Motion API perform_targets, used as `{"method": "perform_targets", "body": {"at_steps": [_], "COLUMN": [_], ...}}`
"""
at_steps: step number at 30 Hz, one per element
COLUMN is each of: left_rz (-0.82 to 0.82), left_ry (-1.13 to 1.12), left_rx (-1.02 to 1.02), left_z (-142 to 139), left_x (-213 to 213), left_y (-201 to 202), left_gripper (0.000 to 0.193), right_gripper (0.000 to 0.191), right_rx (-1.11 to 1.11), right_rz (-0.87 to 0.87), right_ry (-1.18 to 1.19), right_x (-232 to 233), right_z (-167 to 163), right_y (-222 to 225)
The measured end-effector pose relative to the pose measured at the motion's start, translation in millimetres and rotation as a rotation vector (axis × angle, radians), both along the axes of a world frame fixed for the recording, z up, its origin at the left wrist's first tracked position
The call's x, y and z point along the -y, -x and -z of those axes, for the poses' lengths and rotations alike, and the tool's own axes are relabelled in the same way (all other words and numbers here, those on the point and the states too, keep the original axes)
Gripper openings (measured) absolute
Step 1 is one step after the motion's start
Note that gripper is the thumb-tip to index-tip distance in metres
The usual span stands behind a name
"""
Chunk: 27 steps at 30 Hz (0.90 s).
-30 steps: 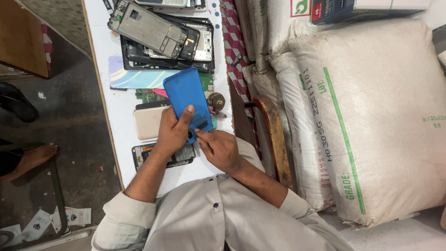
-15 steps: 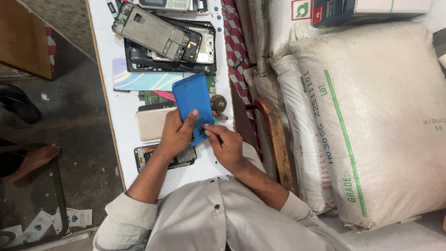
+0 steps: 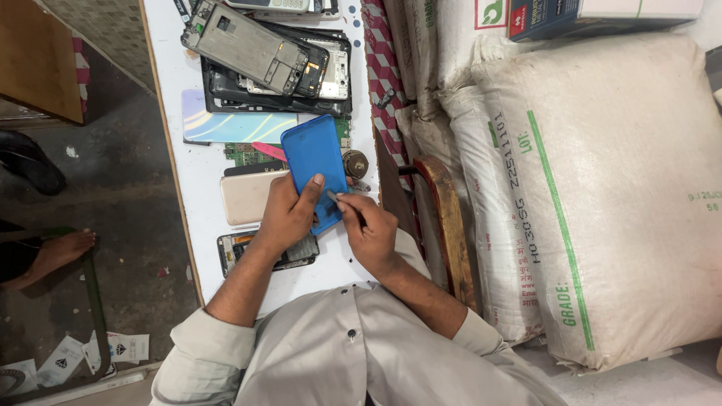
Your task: The person uses a small metal tool to scrape residue from the back of a blue phone case. They repeatedly scrape the same area, flip the case to inspect it, and continue scraping until the clip ends.
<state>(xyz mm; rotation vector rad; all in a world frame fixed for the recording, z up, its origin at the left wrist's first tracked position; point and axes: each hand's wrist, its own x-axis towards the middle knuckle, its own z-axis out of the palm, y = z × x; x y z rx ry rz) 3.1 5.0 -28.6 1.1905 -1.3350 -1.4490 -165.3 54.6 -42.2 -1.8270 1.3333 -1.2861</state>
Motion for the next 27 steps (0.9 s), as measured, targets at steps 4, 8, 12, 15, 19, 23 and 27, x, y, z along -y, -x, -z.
{"method": "perform_targets", "body": {"at_steps": [4, 8, 12, 15, 19, 23, 27], "left_rz": [-0.027, -0.041, -0.053, -0.066, -0.064, -0.059, -0.05], "left_ry": [0.136, 0.007, 0.063, 0.049, 0.12, 0.062, 0.059], "left_rx": [-0.001, 0.02, 0.049, 0.048, 0.049, 0.084, 0.049], "left_z": [2.9, 7.7, 10.8, 12.3, 13.8, 13.8, 9.2], "left_x": [-1.0, -1.0, -0.8, -2.4, -1.7, -0.2, -0.6], "left_y": [-1.2, 0.8, -0.3, 0.9, 0.5, 0.1, -0.5], "left_gripper": [0.035, 0.034, 0.033, 0.032, 0.031, 0.033, 0.032], "right_gripper": [0.013, 0.016, 0.016, 0.015, 0.015, 0.013, 0.014], "right_rx": [-0.047, -0.012, -0.05, -0.063, -0.043, -0.098, -0.02], "right_rz": [-0.041, 0.03, -0.037, -0.048, -0.017, -0.081, 0.06], "right_ry": [0.021, 0.013, 0.045, 0.066, 0.067, 0.115, 0.014], "right_x": [-0.3, -1.7, -1.4, -1.8, -0.2, -1.5, -0.7], "right_z": [-0.4, -0.8, -3.4, -4.9, -5.6, -5.1, -4.5], "right_y": [0.1, -0.5, 0.7, 0.4, 0.9, -0.4, -0.8]}}
